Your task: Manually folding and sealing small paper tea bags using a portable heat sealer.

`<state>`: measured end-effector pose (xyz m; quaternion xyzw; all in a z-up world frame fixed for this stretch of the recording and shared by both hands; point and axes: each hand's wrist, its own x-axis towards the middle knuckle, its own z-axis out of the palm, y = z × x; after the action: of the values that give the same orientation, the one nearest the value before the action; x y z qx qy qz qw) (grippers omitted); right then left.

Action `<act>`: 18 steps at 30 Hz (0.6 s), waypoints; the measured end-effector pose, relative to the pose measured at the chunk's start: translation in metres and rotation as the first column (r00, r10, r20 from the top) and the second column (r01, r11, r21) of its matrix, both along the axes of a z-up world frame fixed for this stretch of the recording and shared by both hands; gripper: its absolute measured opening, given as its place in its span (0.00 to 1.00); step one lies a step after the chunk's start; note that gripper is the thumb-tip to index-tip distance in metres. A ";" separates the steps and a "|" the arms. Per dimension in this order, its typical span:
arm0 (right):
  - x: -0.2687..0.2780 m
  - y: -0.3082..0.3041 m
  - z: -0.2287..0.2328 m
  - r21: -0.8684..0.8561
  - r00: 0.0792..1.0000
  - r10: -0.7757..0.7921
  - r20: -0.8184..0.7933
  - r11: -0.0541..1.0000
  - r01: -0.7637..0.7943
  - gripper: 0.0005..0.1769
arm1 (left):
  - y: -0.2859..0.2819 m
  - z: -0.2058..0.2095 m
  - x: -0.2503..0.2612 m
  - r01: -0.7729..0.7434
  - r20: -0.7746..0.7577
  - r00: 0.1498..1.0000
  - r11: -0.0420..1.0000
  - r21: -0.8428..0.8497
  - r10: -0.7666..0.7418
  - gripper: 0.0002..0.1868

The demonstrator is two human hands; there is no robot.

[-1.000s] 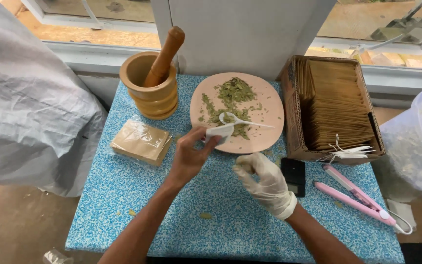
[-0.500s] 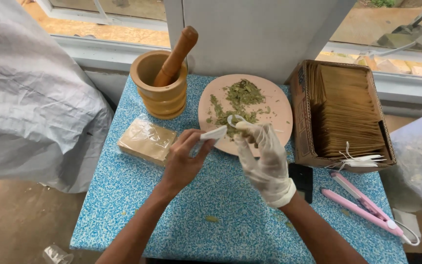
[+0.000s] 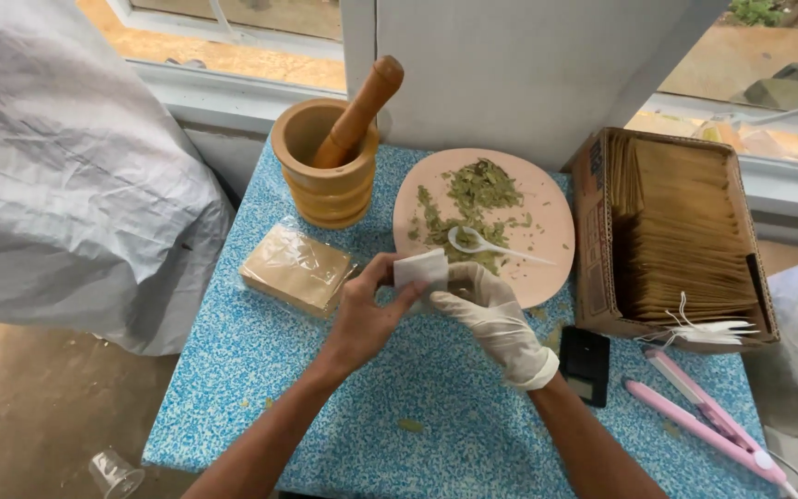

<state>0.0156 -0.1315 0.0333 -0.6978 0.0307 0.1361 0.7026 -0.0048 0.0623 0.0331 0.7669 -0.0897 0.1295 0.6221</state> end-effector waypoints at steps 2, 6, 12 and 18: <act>0.009 -0.011 -0.020 0.002 1.000 -0.017 0.003 1.000 0.017 0.19 | -0.006 0.008 0.000 0.035 0.004 0.999 0.999 -0.013 -0.035 0.20; 0.009 -0.021 -0.023 0.029 0.996 -0.084 -0.008 0.996 0.084 0.14 | -0.005 -0.013 0.011 0.133 0.064 0.988 0.989 0.061 -0.137 0.23; 0.011 -0.024 -0.007 -0.028 0.996 -0.087 -0.022 0.996 0.086 0.14 | -0.010 0.009 0.022 0.217 0.327 0.907 0.960 0.175 -0.264 0.20; 0.009 -0.022 -0.002 -0.072 0.998 -0.066 -0.020 0.995 0.064 0.15 | -0.012 0.007 0.025 0.209 0.323 0.910 0.961 0.182 -0.259 0.15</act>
<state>0.0241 -0.1539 0.0315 -0.7193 0.0661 0.1198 0.6810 0.0202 0.0507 0.0406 0.7587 -0.2974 0.1788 0.5513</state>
